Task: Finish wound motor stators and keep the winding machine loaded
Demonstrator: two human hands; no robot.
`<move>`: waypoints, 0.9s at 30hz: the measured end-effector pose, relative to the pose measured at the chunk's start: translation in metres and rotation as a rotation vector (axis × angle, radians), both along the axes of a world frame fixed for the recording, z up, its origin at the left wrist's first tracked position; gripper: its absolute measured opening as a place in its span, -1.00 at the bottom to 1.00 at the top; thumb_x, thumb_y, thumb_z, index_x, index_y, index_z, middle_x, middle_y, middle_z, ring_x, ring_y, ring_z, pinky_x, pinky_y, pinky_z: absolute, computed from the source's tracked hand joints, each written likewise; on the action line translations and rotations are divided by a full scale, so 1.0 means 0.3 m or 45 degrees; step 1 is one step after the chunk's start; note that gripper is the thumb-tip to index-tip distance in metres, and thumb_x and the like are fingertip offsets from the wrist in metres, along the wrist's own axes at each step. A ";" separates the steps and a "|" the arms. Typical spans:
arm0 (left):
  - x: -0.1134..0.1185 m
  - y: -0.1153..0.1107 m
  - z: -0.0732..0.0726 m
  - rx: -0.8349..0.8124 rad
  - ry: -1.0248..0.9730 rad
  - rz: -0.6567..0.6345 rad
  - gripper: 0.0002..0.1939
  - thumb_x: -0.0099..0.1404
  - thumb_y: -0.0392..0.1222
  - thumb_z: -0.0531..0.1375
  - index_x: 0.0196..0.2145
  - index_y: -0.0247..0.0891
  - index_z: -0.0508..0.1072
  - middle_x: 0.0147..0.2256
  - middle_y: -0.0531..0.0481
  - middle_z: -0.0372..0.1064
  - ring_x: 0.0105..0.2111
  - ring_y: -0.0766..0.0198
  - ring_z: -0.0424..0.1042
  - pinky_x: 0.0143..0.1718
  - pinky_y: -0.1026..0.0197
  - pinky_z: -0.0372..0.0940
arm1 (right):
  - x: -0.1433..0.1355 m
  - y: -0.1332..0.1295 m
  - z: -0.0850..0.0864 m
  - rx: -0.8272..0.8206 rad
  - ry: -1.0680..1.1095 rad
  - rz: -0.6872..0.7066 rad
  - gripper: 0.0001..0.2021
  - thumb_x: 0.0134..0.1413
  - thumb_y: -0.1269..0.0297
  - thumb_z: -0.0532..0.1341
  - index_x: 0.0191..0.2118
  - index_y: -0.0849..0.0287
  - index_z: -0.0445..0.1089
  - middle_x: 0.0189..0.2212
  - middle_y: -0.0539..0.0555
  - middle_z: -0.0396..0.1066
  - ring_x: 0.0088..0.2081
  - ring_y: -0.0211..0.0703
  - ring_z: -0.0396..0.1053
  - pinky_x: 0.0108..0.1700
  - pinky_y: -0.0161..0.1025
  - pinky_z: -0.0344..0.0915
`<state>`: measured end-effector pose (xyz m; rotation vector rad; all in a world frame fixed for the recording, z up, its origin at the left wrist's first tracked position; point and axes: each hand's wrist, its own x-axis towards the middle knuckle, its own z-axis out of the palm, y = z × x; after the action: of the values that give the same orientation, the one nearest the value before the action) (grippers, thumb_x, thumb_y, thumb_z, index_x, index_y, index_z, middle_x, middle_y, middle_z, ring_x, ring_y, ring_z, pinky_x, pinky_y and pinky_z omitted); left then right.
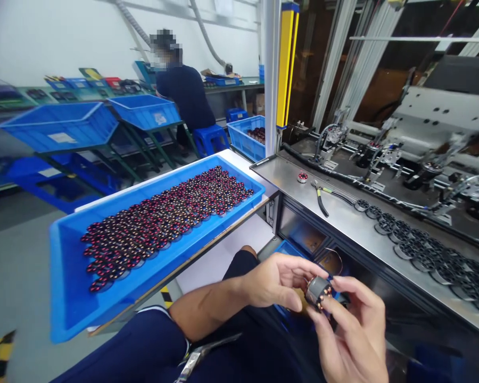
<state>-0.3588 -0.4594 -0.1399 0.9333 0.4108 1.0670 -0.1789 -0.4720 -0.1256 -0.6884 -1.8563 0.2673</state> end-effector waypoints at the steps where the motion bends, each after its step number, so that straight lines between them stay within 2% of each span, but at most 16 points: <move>1: 0.007 -0.001 -0.002 -0.019 -0.021 -0.015 -0.30 -0.08 0.04 0.53 0.00 -0.29 0.55 -0.17 -0.16 0.54 -0.20 0.27 0.52 -0.03 0.15 0.39 | 0.001 -0.002 -0.002 0.024 -0.017 0.002 -0.59 0.03 0.63 0.35 -0.01 0.12 0.49 0.08 0.18 0.28 0.03 -0.08 0.37 0.03 -0.10 0.35; 3: 0.012 -0.001 0.000 -0.002 -0.002 0.019 -0.36 -0.05 0.00 0.53 -0.03 -0.30 0.57 -0.23 -0.12 0.54 -0.26 0.32 0.50 -0.05 0.17 0.39 | 0.005 -0.004 -0.004 0.074 -0.064 -0.016 -0.60 0.02 0.61 0.38 -0.01 0.16 0.48 0.07 0.20 0.30 0.02 -0.05 0.38 -0.01 -0.10 0.35; 7: -0.004 -0.004 0.014 0.261 0.161 0.284 -0.29 -0.08 -0.09 0.55 0.04 -0.30 0.54 -0.19 -0.13 0.54 -0.23 0.30 0.49 -0.04 0.20 0.38 | 0.015 -0.010 0.025 0.173 -0.167 -0.066 -0.64 0.05 0.55 0.40 -0.02 0.23 0.45 -0.03 0.18 0.34 -0.05 -0.11 0.37 -0.10 -0.17 0.32; 11: -0.020 -0.006 0.026 0.551 0.377 0.460 -0.35 -0.08 -0.11 0.55 -0.01 -0.31 0.58 -0.16 -0.17 0.52 -0.22 0.24 0.49 -0.11 0.21 0.40 | 0.010 -0.008 0.062 0.166 -0.148 0.031 -0.71 0.06 0.70 0.30 -0.15 0.24 0.45 -0.20 0.09 0.37 -0.14 -0.17 0.38 -0.17 -0.19 0.33; 13: -0.019 -0.009 0.025 0.538 0.344 0.459 -0.37 -0.08 -0.10 0.55 -0.04 -0.33 0.58 -0.14 -0.17 0.49 -0.24 0.26 0.49 -0.13 0.21 0.42 | 0.002 -0.008 0.064 0.079 -0.050 0.079 -0.72 0.04 0.73 0.28 -0.19 0.26 0.45 -0.25 0.10 0.38 -0.18 -0.15 0.39 -0.21 -0.17 0.32; 17: -0.001 -0.016 0.009 0.327 0.141 0.307 -0.36 -0.08 -0.11 0.55 -0.04 -0.34 0.53 -0.11 -0.16 0.45 -0.28 0.31 0.52 -0.18 0.23 0.46 | -0.014 -0.025 0.038 -0.106 0.155 0.126 -0.76 0.01 0.70 0.30 -0.24 0.26 0.47 -0.28 0.12 0.38 -0.21 -0.10 0.39 -0.23 -0.13 0.33; 19: 0.004 -0.016 0.001 0.331 0.121 0.292 -0.38 -0.06 -0.14 0.54 -0.05 -0.35 0.52 -0.13 -0.17 0.47 -0.28 0.30 0.53 -0.18 0.23 0.47 | -0.011 -0.033 0.019 -0.171 0.194 0.129 -0.78 0.02 0.66 0.31 -0.24 0.24 0.48 -0.27 0.12 0.39 -0.22 -0.09 0.40 -0.25 -0.15 0.33; 21: 0.001 -0.014 0.002 0.454 0.166 0.382 -0.45 0.00 -0.15 0.51 -0.06 -0.36 0.51 -0.11 -0.21 0.49 -0.24 0.26 0.55 -0.16 0.21 0.48 | 0.006 -0.029 0.000 -0.344 0.284 0.106 -0.85 0.07 0.59 0.31 -0.29 0.20 0.48 -0.27 0.11 0.40 -0.22 -0.11 0.41 -0.25 -0.20 0.33; 23: -0.014 -0.012 0.014 0.707 0.313 0.561 -0.52 0.06 -0.16 0.47 -0.08 -0.36 0.52 -0.09 -0.25 0.51 -0.18 0.21 0.56 -0.14 0.20 0.49 | 0.039 -0.009 -0.009 -0.634 0.478 0.106 -0.93 0.16 0.44 0.30 -0.34 0.16 0.47 -0.28 0.08 0.40 -0.23 -0.16 0.41 -0.24 -0.24 0.36; 25: -0.034 -0.012 0.033 1.009 0.527 0.724 -0.57 0.11 -0.19 0.42 -0.07 -0.39 0.51 -0.10 -0.27 0.54 -0.11 0.16 0.57 -0.07 0.19 0.50 | 0.074 0.019 0.004 -0.874 0.621 0.179 -0.82 0.27 0.18 0.22 -0.31 0.13 0.49 -0.28 0.08 0.42 -0.23 -0.16 0.43 -0.20 -0.25 0.42; 27: -0.053 -0.016 0.054 1.204 0.721 0.754 -0.58 0.17 -0.22 0.36 -0.02 -0.40 0.49 -0.10 -0.27 0.56 -0.07 0.14 0.56 0.01 0.19 0.48 | 0.096 0.041 0.045 -0.946 0.471 0.307 -0.66 0.29 -0.02 0.16 -0.26 0.13 0.53 -0.29 0.11 0.44 -0.23 -0.11 0.44 -0.20 -0.24 0.46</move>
<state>-0.3748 -0.4642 -0.1236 2.0645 0.6900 1.5688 -0.1502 -0.4597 -0.1120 -0.8335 -1.4564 1.1986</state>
